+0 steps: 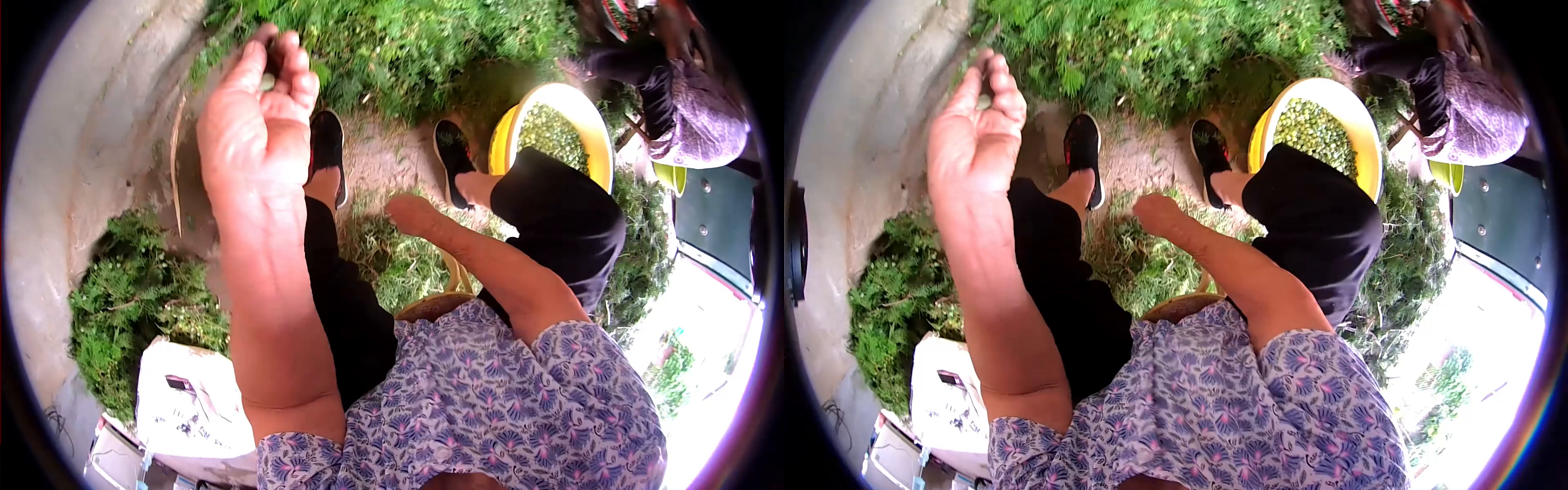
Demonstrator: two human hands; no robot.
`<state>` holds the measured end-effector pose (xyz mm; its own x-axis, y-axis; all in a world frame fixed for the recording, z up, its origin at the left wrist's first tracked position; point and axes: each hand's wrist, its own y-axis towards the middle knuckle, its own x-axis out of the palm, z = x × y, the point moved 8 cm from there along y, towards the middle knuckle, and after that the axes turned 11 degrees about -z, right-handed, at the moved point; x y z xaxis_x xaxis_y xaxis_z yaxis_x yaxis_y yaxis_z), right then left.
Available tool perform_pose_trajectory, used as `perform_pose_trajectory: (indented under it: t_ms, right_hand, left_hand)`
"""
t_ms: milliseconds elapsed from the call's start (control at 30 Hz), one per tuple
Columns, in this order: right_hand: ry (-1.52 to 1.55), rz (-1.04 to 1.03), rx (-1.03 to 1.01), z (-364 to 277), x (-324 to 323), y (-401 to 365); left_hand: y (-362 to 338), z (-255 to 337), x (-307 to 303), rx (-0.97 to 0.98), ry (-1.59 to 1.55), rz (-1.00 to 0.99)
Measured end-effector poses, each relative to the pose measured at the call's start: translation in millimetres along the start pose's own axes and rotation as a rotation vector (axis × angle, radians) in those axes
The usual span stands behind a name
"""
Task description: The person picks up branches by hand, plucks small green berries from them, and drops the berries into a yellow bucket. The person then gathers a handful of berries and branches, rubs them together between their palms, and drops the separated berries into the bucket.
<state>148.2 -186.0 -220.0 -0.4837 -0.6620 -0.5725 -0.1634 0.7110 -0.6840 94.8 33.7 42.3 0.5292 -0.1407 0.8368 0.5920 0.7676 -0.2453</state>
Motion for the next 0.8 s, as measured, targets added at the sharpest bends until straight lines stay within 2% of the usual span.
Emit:
perform_pose_trajectory:
  t_ms: [33,67,133,167,200,267,333,367,400,467,533,600,667,733,767,800]
  right_hand:
    - [-0.015,0.031,-0.075,-13.7,-27.6,-3.3]
    - [-0.022,0.054,-0.068,-25.8,-53.5,-10.8]
    - [0.013,0.252,-0.225,-65.6,-116.5,-37.8]
    - [0.005,0.277,-0.22,-75.2,-138.3,-48.5]
    - [0.009,0.312,-0.222,-84.1,-159.8,-58.8]
    - [0.011,0.372,-0.218,-97.0,-199.3,-78.4]
    - [0.839,0.582,-0.253,-78.0,-243.1,-100.2]
    - [1.313,0.523,-0.266,-72.6,-242.3,-98.6]
    - [1.304,0.548,-0.285,-72.6,-250.3,-102.8]
    - [1.726,0.491,-0.302,-70.1,-248.6,-101.4]
    - [1.888,0.536,-0.317,-67.4,-248.5,-92.7]
    - [2.097,0.451,-0.399,-78.1,-254.9,-94.5]
    - [2.157,0.441,-0.542,-79.7,-260.1,-92.1]
    - [2.172,0.477,-0.567,-77.1,-262.1,-90.0]
    - [2.257,0.429,-0.694,-76.9,-263.3,-83.3]
    - [1.864,0.512,-0.653,-67.0,-267.0,-88.7]
  left_hand:
    - [-0.4,-2.4,3.2,0.008,0.031,0.029]
    - [0.7,-3.2,3.2,0.01,0.033,0.004]
    - [5.2,-5.2,4.7,-0.022,0.001,-0.077]
    - [3.4,-5.9,6.8,-0.007,0.051,-0.021]
    - [4.7,-8.4,8.4,-0.029,0.035,-0.118]
    - [6.8,-15.4,13.0,-0.034,0.071,-0.161]
    - [8.6,-22.8,10.6,0.023,0.136,-0.022]
    - [9.4,-27.5,14.4,0.025,0.146,-0.004]
    - [9.7,-31.1,17.7,0.03,0.156,0.013]
    - [10.0,-36.0,24.5,0.065,0.259,0.045]
    - [12.3,-45.2,35.1,0.077,0.267,-0.01]
    - [7.6,-49.7,53.6,0.101,0.412,0.016]
    - [3.2,-58.2,75.9,0.129,0.524,-0.075]
    - [5.0,-67.5,80.9,0.172,0.698,-0.161]
    - [4.2,-66.2,92.5,0.285,0.823,-0.233]
    - [5.4,-71.5,95.0,0.283,0.856,-0.242]
